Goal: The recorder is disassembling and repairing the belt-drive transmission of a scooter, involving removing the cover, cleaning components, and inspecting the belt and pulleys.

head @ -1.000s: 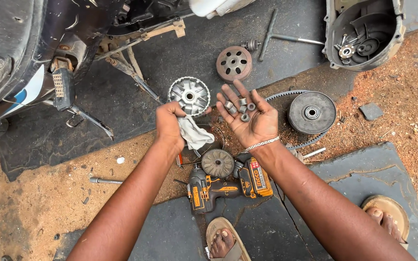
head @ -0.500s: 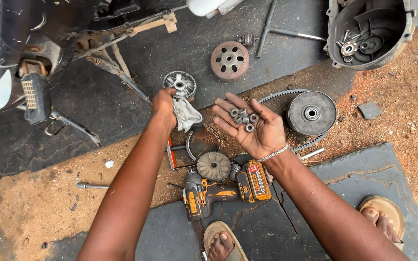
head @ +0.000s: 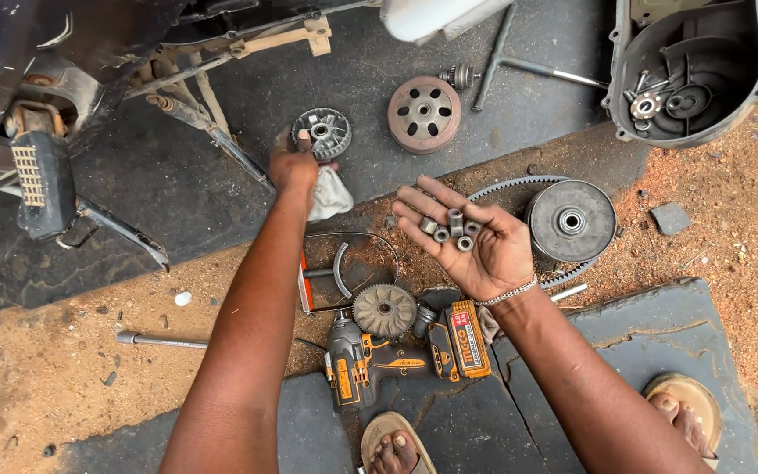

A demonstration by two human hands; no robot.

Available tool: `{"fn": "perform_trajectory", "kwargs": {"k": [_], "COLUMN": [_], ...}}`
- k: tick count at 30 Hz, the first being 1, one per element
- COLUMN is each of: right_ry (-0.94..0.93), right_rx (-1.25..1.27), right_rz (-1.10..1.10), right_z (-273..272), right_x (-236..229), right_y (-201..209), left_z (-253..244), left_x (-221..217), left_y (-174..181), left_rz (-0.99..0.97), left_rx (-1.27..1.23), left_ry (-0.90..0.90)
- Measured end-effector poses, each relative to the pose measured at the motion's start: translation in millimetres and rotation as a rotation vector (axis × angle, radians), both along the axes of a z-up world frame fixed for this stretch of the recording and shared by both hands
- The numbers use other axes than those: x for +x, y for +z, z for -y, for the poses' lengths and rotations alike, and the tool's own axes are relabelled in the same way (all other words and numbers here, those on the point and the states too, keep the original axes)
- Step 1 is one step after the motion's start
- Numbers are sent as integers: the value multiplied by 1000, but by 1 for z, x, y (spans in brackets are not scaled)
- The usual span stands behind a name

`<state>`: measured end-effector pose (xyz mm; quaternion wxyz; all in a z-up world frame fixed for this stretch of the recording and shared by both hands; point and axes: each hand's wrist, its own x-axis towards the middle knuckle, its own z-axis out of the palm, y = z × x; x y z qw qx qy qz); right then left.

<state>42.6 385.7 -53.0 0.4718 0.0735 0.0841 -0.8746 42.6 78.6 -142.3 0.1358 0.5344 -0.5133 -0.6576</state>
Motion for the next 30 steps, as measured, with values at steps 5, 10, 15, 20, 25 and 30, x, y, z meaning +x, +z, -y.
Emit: {"fn": "perform_trajectory", "kwargs": {"k": [5,10,15,20,25,30], "right_ry": [-23,-26,2,35,6,-17], "right_rx": [77,191,249,177,191,263], "right_rz": [3,-32,-22,6,44,-34], "right_z": [2,2,2,-1,-5,-15], "right_x": [1,6,6,3,-4,-13], "right_y": [-19,-32,-15,-3,-13,-21], "left_z": [15,30,8,-43,-96,-143], "left_x": [0,4,7,5,1,13], "left_y": [-12,-41,4,89,118,164], "left_rz": [343,728,741,479,-219,-357], "left_rx": [-297,-650,-791,-1056,-904,-968], "left_ry": [-283,-630,-744,-1134,-1278,-1493]}}
